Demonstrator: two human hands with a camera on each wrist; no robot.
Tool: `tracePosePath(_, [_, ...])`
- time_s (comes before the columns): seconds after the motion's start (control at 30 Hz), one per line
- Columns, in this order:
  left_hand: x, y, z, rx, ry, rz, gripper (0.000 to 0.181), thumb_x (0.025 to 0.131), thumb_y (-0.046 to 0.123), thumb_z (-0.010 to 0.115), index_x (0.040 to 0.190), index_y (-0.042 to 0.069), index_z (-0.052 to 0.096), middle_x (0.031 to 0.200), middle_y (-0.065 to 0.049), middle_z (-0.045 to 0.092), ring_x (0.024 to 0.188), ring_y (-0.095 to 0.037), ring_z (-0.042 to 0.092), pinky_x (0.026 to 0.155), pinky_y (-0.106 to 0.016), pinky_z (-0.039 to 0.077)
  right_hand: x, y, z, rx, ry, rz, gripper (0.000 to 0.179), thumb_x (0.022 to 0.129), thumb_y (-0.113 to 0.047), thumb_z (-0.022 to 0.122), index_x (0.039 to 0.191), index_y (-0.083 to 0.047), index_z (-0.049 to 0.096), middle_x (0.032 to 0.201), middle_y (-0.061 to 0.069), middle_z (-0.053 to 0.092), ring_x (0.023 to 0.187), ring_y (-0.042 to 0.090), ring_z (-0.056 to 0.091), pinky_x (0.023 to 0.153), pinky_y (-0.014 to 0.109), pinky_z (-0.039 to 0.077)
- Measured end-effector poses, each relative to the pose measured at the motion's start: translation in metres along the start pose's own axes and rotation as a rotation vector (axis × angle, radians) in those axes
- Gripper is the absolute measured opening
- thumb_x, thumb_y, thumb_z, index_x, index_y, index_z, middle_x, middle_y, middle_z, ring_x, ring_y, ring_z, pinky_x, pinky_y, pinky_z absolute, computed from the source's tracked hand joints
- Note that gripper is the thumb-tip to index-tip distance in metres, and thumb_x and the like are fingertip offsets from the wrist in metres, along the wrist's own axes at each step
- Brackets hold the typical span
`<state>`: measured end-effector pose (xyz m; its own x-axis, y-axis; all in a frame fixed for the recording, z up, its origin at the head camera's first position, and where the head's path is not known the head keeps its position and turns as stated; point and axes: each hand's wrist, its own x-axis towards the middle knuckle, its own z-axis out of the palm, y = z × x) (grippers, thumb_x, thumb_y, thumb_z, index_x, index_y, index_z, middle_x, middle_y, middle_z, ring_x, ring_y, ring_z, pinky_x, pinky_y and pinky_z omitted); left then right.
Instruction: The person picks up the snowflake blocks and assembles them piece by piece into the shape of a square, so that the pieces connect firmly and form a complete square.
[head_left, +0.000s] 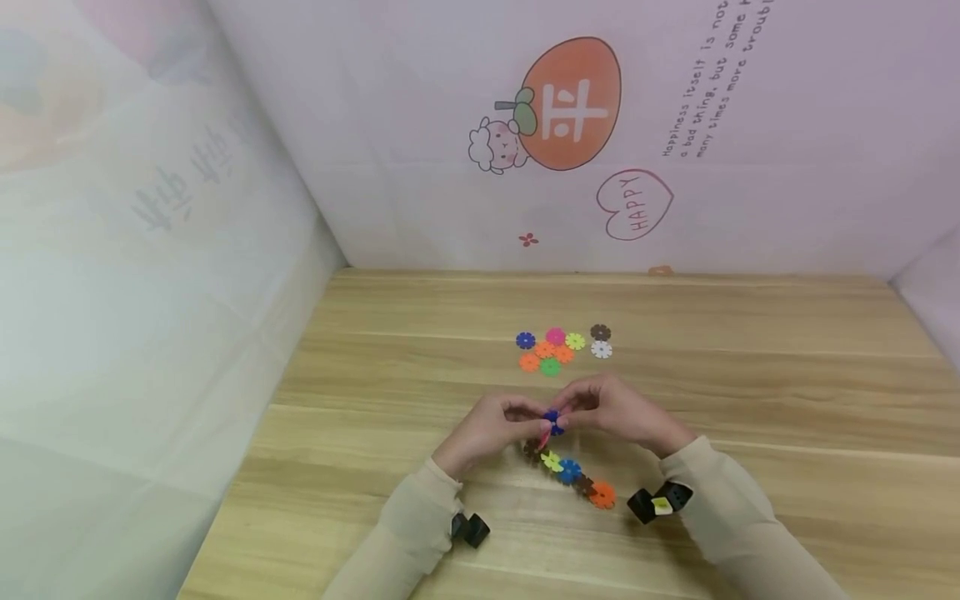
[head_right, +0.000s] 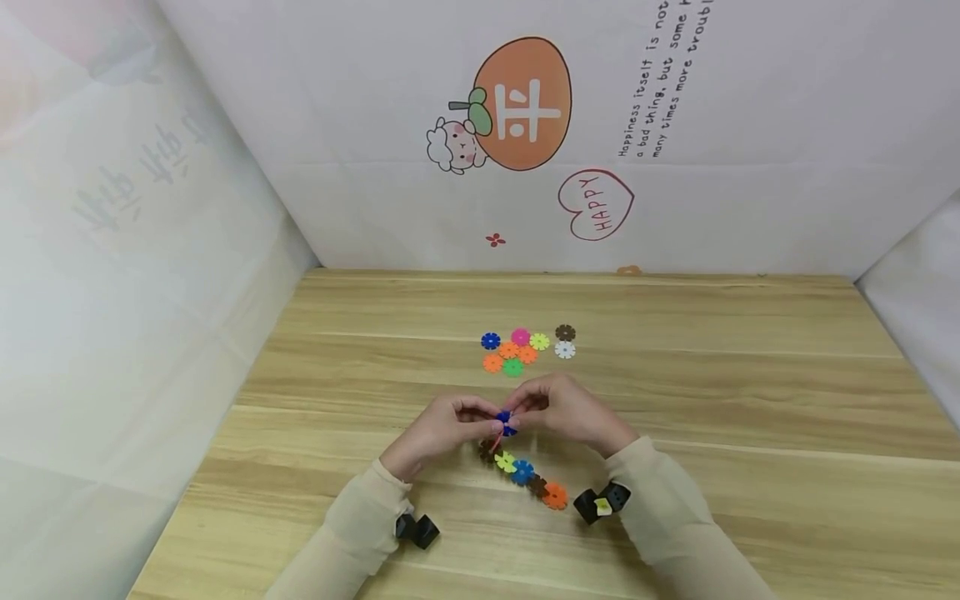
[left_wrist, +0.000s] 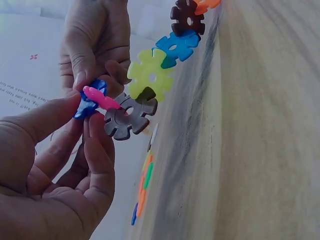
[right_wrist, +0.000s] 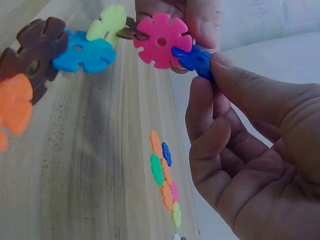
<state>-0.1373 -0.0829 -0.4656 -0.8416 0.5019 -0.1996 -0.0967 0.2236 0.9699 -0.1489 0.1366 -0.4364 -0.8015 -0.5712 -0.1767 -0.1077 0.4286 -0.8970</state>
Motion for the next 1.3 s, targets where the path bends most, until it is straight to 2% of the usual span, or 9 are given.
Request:
tracePosePath(0.17, [0.001, -0.002, 0.001, -0.049, 0.022, -0.020, 0.018, 0.081, 0.016, 0.072, 0.099, 0.015, 0.071, 0.095, -0.001, 0.070, 0.086, -0.015, 0.066, 0.079, -0.030, 0.055, 0.000, 0.002, -0.001, -0.013, 0.010, -0.006, 0.017, 0.084, -0.024, 0.068, 0.100, -0.019, 0.070, 0.099, -0.002, 0.071, 0.092, 0.015, 0.065, 0.080, 0.029, 0.053])
tracePosePath(0.33, [0.002, -0.003, 0.001, -0.090, 0.048, -0.051, 0.016, 0.081, 0.014, 0.072, 0.097, 0.012, 0.071, 0.091, -0.004, 0.071, 0.082, -0.016, 0.068, 0.078, -0.030, 0.055, 0.000, 0.006, -0.003, -0.042, 0.050, 0.017, 0.026, 0.085, -0.029, 0.068, 0.107, -0.015, 0.068, 0.105, -0.001, 0.069, 0.098, 0.015, 0.064, 0.087, 0.036, 0.052])
tracePosePath(0.63, [0.001, -0.003, 0.000, -0.069, 0.094, -0.087, 0.018, 0.078, 0.016, 0.074, 0.095, 0.013, 0.071, 0.087, -0.003, 0.071, 0.078, -0.016, 0.068, 0.075, -0.029, 0.056, 0.002, 0.019, -0.013, -0.138, 0.209, 0.129, 0.038, 0.087, -0.032, 0.065, 0.121, -0.015, 0.061, 0.118, 0.002, 0.065, 0.111, 0.021, 0.059, 0.097, 0.044, 0.045])
tracePosePath(0.97, [-0.001, -0.006, -0.001, -0.055, 0.103, -0.083, 0.018, 0.078, 0.015, 0.073, 0.095, 0.013, 0.070, 0.088, -0.002, 0.070, 0.078, -0.015, 0.067, 0.074, -0.030, 0.056, 0.004, 0.039, -0.027, -0.247, 0.384, 0.143, 0.047, 0.087, -0.034, 0.065, 0.126, -0.009, 0.057, 0.127, 0.011, 0.059, 0.114, 0.030, 0.057, 0.096, 0.047, 0.045])
tracePosePath(1.13, [-0.002, -0.005, -0.002, -0.056, 0.100, -0.079, 0.018, 0.078, 0.017, 0.073, 0.095, 0.012, 0.070, 0.088, -0.003, 0.070, 0.078, -0.016, 0.067, 0.076, -0.031, 0.056, 0.010, 0.047, -0.039, -0.342, 0.464, 0.135, 0.046, 0.087, -0.026, 0.066, 0.125, -0.002, 0.056, 0.124, 0.019, 0.059, 0.108, 0.034, 0.060, 0.092, 0.048, 0.048])
tracePosePath(1.3, [-0.005, -0.005, -0.002, -0.052, 0.100, -0.079, 0.017, 0.078, 0.017, 0.074, 0.095, 0.013, 0.070, 0.088, -0.002, 0.070, 0.079, -0.017, 0.067, 0.075, -0.030, 0.055, 0.015, 0.050, -0.047, -0.396, 0.497, 0.157, 0.046, 0.086, -0.022, 0.066, 0.124, 0.003, 0.055, 0.117, 0.023, 0.062, 0.102, 0.036, 0.061, 0.089, 0.048, 0.049])
